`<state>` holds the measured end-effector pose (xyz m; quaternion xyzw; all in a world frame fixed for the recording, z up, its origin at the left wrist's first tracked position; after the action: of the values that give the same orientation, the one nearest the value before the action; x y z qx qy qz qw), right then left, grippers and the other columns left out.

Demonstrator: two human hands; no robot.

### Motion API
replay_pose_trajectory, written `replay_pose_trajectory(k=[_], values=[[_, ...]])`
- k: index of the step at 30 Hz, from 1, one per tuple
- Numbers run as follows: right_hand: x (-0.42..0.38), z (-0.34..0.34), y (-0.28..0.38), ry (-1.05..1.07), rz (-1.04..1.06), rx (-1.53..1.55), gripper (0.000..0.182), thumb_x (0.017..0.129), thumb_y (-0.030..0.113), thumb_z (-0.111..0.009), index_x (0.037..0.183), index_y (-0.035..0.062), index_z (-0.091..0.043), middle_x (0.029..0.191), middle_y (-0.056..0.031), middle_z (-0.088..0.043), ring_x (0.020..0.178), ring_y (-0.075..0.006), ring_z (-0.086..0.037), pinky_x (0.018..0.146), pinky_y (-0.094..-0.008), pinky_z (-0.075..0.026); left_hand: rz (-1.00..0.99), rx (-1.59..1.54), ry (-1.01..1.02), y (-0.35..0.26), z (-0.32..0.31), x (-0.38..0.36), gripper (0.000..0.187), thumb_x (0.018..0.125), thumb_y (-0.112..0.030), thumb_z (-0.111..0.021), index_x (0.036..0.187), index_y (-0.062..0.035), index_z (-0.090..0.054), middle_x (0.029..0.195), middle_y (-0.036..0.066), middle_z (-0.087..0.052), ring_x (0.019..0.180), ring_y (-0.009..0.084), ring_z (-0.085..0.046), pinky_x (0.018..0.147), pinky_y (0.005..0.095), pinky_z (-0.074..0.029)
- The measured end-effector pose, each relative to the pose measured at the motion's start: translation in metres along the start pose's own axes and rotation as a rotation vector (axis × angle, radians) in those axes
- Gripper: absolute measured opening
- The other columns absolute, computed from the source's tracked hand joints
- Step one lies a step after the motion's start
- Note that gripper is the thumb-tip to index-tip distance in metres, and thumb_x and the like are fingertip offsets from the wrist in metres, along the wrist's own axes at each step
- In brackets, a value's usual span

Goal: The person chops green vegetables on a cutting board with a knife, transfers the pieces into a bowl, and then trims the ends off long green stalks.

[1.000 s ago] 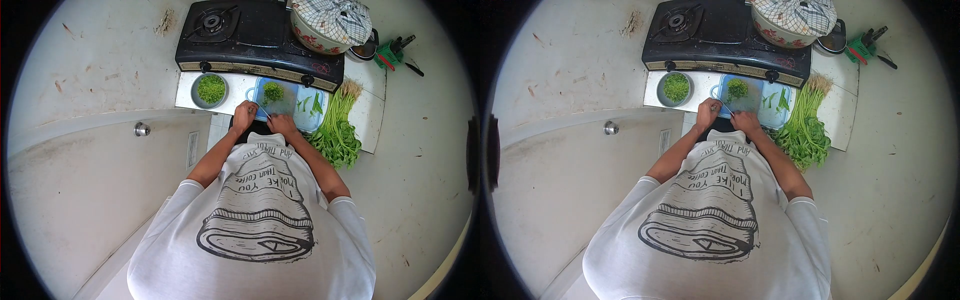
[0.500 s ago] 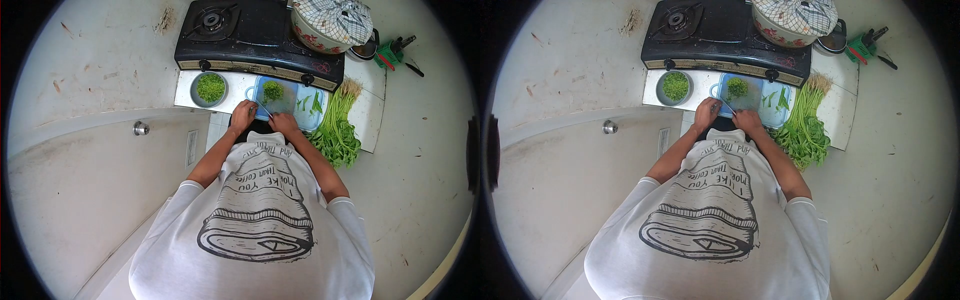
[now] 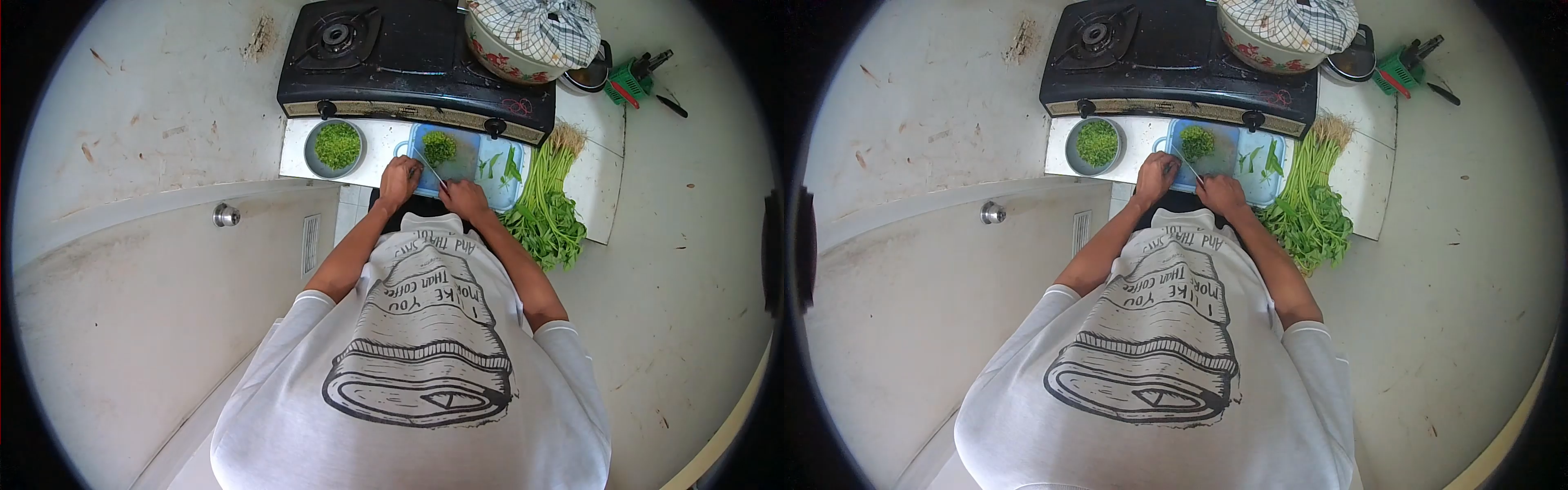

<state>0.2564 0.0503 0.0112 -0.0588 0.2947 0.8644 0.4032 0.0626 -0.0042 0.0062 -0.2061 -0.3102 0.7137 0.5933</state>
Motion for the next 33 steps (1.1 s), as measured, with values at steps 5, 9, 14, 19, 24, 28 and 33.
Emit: replay_pose_trajectory(k=[5, 9, 14, 19, 24, 28, 33], values=[[0.001, 0.001, 0.006, 0.002, 0.026, -0.024, 0.040, 0.098, 0.038, -0.057, 0.094, 0.0027, -0.074, 0.084, -0.0251, -0.073, 0.080, -0.0427, -0.073, 0.077, -0.0532, -0.059, 0.079, -0.038, -0.010, 0.005, -0.004, 0.000, 0.009, 0.085, -0.009, -0.073, 0.093, -0.0072, -0.076, 0.094, 0.013, -0.070, 0.096, 0.0346, -0.066, 0.087, 0.0430, -0.053], [0.004, -0.006, 0.005, 0.003, 0.035, -0.056, 0.040, 0.099, 0.037, -0.056, 0.092, 0.0024, -0.075, 0.085, -0.0242, -0.074, 0.083, -0.0402, -0.074, 0.077, -0.0525, -0.059, 0.103, -0.042, 0.003, 0.001, 0.000, 0.000, 0.009, 0.084, -0.008, -0.074, 0.092, -0.0072, -0.077, 0.095, 0.012, -0.070, 0.097, 0.0341, -0.066, 0.088, 0.0426, -0.053], [0.011, -0.012, 0.004, -0.046, 0.078, -0.060, 0.043, 0.099, 0.039, -0.055, 0.089, 0.0018, -0.074, 0.079, -0.0264, -0.072, 0.076, -0.0433, -0.073, 0.072, -0.0532, -0.059, 0.081, 0.001, -0.012, -0.005, 0.003, -0.002, 0.009, 0.084, -0.007, -0.073, 0.093, -0.0069, -0.077, 0.096, 0.011, -0.071, 0.097, 0.0332, -0.066, 0.089, 0.0416, -0.053], [0.007, -0.013, -0.001, -0.049, 0.049, -0.038, 0.043, 0.099, 0.039, -0.055, 0.089, 0.0023, -0.074, 0.078, -0.0254, -0.072, 0.074, -0.0427, -0.072, 0.072, -0.0531, -0.059, 0.063, 0.011, 0.015, -0.007, 0.006, -0.003, 0.012, 0.087, -0.008, -0.070, 0.097, -0.0061, -0.077, 0.097, 0.012, -0.074, 0.097, 0.0331, -0.066, 0.090, 0.0412, -0.052], [0.003, -0.008, 0.002, -0.051, 0.060, -0.056, 0.043, 0.099, 0.040, -0.055, 0.089, 0.0024, -0.074, 0.077, -0.0246, -0.072, 0.074, -0.0419, -0.073, 0.072, -0.0530, -0.060, 0.071, -0.019, -0.011, -0.002, 0.002, -0.002, 0.008, 0.085, -0.009, -0.071, 0.091, -0.0070, -0.075, 0.093, 0.009, -0.072, 0.093, 0.0330, -0.064, 0.087, 0.0418, -0.052], [0.003, -0.013, 0.003, -0.056, 0.081, -0.064, 0.042, 0.098, 0.039, -0.056, 0.090, 0.0015, -0.073, 0.077, -0.0242, -0.072, 0.074, -0.0422, -0.073, 0.072, -0.0526, -0.060, 0.062, 0.011, -0.003, 0.000, 0.002, -0.002, 0.007, 0.085, -0.009, -0.070, 0.090, -0.0071, -0.074, 0.090, 0.010, -0.071, 0.091, 0.0338, -0.064, 0.086, 0.0429, -0.052], [0.011, -0.020, 0.004, -0.090, 0.073, -0.088, 0.039, 0.097, 0.037, -0.057, 0.090, 0.0012, -0.073, 0.079, -0.0243, -0.073, 0.074, -0.0420, -0.073, 0.072, -0.0526, -0.059, -0.006, 0.060, -0.013, -0.004, 0.004, -0.003, 0.008, 0.084, -0.008, -0.072, 0.091, -0.0073, -0.074, 0.094, 0.010, -0.070, 0.091, 0.0336, -0.063, 0.085, 0.0436, -0.052]])
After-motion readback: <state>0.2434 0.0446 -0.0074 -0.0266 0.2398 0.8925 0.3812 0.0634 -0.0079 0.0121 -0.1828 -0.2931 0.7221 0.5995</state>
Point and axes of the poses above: each hand's wrist, its own x-axis towards the middle knuckle, its own z-axis out of the back of the hand, y = z × x, the point moved 3 cm from there along x, towards the middle knuckle
